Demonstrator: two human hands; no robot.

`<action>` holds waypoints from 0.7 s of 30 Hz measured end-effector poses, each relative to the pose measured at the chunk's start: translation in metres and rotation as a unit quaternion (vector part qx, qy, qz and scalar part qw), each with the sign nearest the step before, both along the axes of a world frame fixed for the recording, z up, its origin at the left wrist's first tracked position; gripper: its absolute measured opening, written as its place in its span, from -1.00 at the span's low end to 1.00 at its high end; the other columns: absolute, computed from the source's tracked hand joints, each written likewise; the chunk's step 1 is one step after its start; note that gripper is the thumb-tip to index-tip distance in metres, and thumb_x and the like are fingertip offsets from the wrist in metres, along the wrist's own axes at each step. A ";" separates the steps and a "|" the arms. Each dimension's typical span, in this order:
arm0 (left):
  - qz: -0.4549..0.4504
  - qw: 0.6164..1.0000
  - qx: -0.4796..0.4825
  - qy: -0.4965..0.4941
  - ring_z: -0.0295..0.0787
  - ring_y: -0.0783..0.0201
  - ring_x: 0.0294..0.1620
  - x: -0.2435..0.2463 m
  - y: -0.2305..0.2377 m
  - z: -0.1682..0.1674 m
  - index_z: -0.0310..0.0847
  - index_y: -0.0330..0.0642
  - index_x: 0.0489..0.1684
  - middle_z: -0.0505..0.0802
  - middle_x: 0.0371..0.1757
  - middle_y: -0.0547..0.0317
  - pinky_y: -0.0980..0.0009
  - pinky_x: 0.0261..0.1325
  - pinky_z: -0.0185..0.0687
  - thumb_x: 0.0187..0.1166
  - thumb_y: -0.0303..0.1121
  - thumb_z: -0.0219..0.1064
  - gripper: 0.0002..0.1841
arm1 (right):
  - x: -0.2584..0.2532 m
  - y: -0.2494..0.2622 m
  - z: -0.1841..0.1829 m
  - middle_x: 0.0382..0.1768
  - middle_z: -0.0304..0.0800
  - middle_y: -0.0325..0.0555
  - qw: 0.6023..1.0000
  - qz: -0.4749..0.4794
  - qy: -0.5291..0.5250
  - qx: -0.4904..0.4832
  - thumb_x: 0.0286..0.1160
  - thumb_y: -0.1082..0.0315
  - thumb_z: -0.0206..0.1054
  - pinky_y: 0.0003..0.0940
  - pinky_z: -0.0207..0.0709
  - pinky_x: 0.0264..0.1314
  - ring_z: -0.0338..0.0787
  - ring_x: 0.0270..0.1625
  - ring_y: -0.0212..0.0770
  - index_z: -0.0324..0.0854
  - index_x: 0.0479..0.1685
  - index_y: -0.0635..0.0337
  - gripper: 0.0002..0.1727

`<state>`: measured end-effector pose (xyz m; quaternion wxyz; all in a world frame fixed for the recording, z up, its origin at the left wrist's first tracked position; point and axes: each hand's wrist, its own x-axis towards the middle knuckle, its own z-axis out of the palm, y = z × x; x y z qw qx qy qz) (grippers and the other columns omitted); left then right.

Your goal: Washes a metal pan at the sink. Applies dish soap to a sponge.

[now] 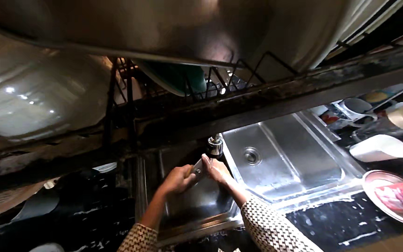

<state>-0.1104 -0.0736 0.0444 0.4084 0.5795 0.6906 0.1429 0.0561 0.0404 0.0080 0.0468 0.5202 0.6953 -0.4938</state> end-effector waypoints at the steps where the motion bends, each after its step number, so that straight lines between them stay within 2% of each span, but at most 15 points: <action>1: -0.009 1.000 -0.003 -0.019 0.79 -0.03 0.08 -0.014 0.001 0.005 0.60 -0.36 0.35 0.82 0.03 -0.22 -0.02 0.30 0.62 0.76 -0.22 0.22 -0.60 | 0.004 -0.002 -0.002 0.45 0.60 0.31 0.999 0.012 0.008 0.050 0.73 -0.39 -0.15 0.30 0.46 0.45 0.63 0.47 0.30 0.34 0.71 0.11 -0.14; 3: -0.042 0.998 -0.013 -0.053 0.74 0.10 -0.03 -0.034 0.005 0.017 0.62 -0.38 0.29 0.80 -0.03 -0.15 0.10 0.20 0.63 0.74 -0.23 0.25 -0.62 | 0.013 -0.006 -0.015 0.69 0.27 0.33 0.983 0.030 0.075 0.165 0.60 -0.43 0.00 0.25 0.32 0.62 0.36 0.67 0.33 0.36 0.72 0.11 -0.08; 4: -0.069 0.995 -0.020 -0.067 0.69 0.18 -0.10 -0.039 0.008 0.023 0.62 -0.39 0.26 0.79 -0.07 -0.10 0.17 0.12 0.61 0.73 -0.24 0.26 -0.63 | 0.016 -0.009 -0.021 0.72 0.22 0.35 0.965 0.046 0.132 0.223 0.53 -0.43 0.09 0.27 0.17 0.70 0.26 0.73 0.36 0.36 0.73 0.13 -0.05; 5: -0.102 0.991 -0.028 -0.080 0.63 0.25 -0.17 -0.043 0.013 0.027 0.63 -0.40 0.21 0.76 -0.13 -0.04 0.23 0.05 0.57 0.73 -0.24 0.26 -0.64 | 0.018 -0.012 -0.024 0.68 0.32 0.37 0.942 0.072 0.190 0.268 0.47 -0.42 0.19 0.33 0.05 0.76 0.27 0.73 0.38 0.41 0.70 0.17 -0.02; 6: -0.137 0.986 -0.030 -0.088 0.59 0.32 -0.22 -0.045 0.019 0.028 0.64 -0.40 0.13 0.74 -0.19 0.03 0.29 -0.02 0.55 0.72 -0.24 0.26 -0.67 | 0.019 -0.014 -0.022 0.53 0.54 0.33 0.919 0.100 0.244 0.292 0.41 -0.36 0.33 0.40 0.05 0.73 0.44 0.63 0.35 0.53 0.58 0.23 -0.08; 7: -0.170 0.981 -0.031 -0.091 0.56 0.36 -0.27 -0.045 0.025 0.029 0.66 -0.39 0.06 0.73 -0.25 0.07 0.32 -0.07 0.53 0.72 -0.24 0.27 -0.69 | 0.020 -0.017 -0.014 0.31 0.74 0.23 0.911 0.126 0.272 0.282 0.36 -0.26 0.47 0.40 0.14 0.69 0.62 0.48 0.26 0.65 0.39 0.26 -0.19; 8: -0.197 0.975 -0.034 -0.091 0.52 0.39 -0.33 -0.043 0.032 0.029 0.67 -0.36 -0.03 0.69 -0.32 0.13 0.35 -0.15 0.49 0.71 -0.24 0.27 -0.71 | 0.021 -0.018 -0.006 0.10 0.83 0.13 0.917 0.143 0.272 0.255 0.30 -0.19 0.54 0.29 0.33 0.58 0.74 0.29 0.15 0.72 0.19 0.28 -0.30; 9: -0.219 0.971 -0.042 -0.090 0.51 0.38 -0.34 -0.040 0.038 0.029 0.68 -0.36 -0.06 0.68 -0.34 0.13 0.33 -0.17 0.47 0.72 -0.25 0.27 -0.72 | 0.022 -0.018 0.000 -0.08 0.85 0.08 0.929 0.153 0.258 0.217 0.30 -0.15 0.56 0.18 0.52 0.39 0.80 0.11 0.07 0.74 0.04 0.29 -0.37; 11: -0.239 0.966 -0.053 -0.084 0.59 0.31 -0.25 -0.033 0.050 0.031 0.72 -0.38 0.02 0.77 -0.24 0.03 0.27 -0.06 0.53 0.72 -0.27 0.29 -0.72 | 0.025 -0.020 -0.002 -0.28 0.81 0.07 0.947 0.141 0.242 0.155 0.35 -0.12 0.54 0.11 0.63 0.07 0.80 -0.15 0.02 0.72 -0.09 0.32 -0.42; 13: -0.199 0.977 -0.012 -0.077 0.74 0.20 -0.02 -0.028 0.058 0.035 0.75 -0.37 0.14 0.85 -0.05 -0.09 0.16 0.18 0.60 0.70 -0.28 0.32 -0.69 | 0.027 -0.027 -0.009 -0.34 0.77 0.08 0.956 0.092 0.246 0.129 0.41 -0.12 0.49 0.09 0.63 -0.07 0.77 -0.23 0.01 0.70 -0.12 0.34 -0.43; 15: -0.089 0.992 0.068 -0.057 0.76 0.06 0.25 -0.021 0.063 0.037 0.68 -0.34 0.30 0.83 0.18 -0.17 0.03 0.44 0.56 0.75 -0.20 0.22 -0.60 | 0.025 -0.036 -0.012 -0.30 0.78 0.08 0.966 0.021 0.232 0.110 0.46 -0.10 0.45 0.10 0.62 -0.05 0.78 -0.20 0.01 0.71 -0.09 0.33 -0.46; 16: -0.032 0.993 0.107 -0.033 0.75 0.03 0.30 -0.015 0.064 0.032 0.66 -0.30 0.35 0.81 0.24 -0.16 -0.01 0.47 0.54 0.77 -0.11 0.18 -0.55 | 0.023 -0.040 -0.012 -0.25 0.79 0.10 0.970 -0.020 0.225 0.091 0.50 -0.04 0.44 0.12 0.61 0.01 0.78 -0.15 0.02 0.71 -0.06 0.33 -0.49; 17: 0.012 0.988 0.155 -0.009 0.73 0.02 0.35 -0.007 0.061 0.022 0.67 -0.28 0.35 0.80 0.29 -0.14 -0.01 0.50 0.52 0.75 -0.06 0.17 -0.52 | 0.022 -0.041 -0.014 -0.20 0.80 0.11 0.970 -0.065 0.223 0.074 0.53 0.01 0.43 0.13 0.60 0.07 0.79 -0.10 0.01 0.72 -0.02 0.33 -0.54; 19: 0.058 0.963 0.259 0.039 0.64 -0.08 0.49 0.022 0.047 -0.004 0.74 -0.25 0.31 0.75 0.42 -0.16 -0.09 0.57 0.46 0.70 -0.08 0.18 -0.53 | 0.022 -0.042 -0.020 -0.12 0.83 0.09 0.957 -0.142 0.241 0.074 0.58 0.15 0.38 0.12 0.61 0.14 0.80 -0.02 -0.02 0.73 0.07 0.30 -0.64; 21: 0.082 0.919 0.371 0.102 0.64 -0.19 0.48 0.059 0.025 -0.038 0.87 -0.17 0.05 0.79 0.37 -0.17 -0.24 0.50 0.41 0.68 -0.09 0.15 -0.58 | 0.021 -0.047 -0.025 0.02 0.87 0.07 0.935 -0.187 0.284 0.102 0.54 0.33 0.34 0.01 0.61 0.27 0.83 0.11 -0.10 0.73 0.19 0.32 -0.66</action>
